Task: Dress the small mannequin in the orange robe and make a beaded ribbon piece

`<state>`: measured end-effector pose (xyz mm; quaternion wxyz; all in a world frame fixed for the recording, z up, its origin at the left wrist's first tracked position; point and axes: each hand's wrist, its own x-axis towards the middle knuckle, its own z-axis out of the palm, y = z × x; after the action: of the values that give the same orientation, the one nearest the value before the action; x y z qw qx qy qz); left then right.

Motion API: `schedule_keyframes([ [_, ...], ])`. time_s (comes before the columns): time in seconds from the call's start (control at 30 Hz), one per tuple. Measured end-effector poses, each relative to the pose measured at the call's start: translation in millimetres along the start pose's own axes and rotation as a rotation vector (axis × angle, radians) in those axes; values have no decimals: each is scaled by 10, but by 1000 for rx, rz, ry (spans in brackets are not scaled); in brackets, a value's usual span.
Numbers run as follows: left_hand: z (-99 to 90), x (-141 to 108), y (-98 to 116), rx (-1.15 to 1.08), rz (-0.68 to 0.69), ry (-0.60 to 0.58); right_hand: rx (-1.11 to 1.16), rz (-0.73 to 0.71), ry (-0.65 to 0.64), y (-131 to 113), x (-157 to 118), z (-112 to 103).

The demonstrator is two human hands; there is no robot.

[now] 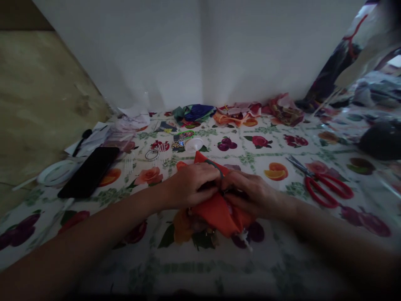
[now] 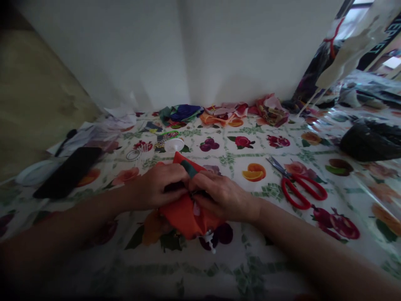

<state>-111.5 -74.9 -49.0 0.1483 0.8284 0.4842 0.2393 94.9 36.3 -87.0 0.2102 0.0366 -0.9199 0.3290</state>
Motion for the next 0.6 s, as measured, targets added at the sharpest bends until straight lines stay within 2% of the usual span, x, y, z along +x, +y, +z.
schedule_keyframes([
  [0.27,-64,85,36,-1,-52,-86,71,73,-72,-57,40,-107],
  [0.43,-116,164,24,-35,-124,-182,93,48,-60,-91,51,-152],
  [0.6,-143,249,15,-118,-145,-247,68,3,-117,-43,17,-143],
])
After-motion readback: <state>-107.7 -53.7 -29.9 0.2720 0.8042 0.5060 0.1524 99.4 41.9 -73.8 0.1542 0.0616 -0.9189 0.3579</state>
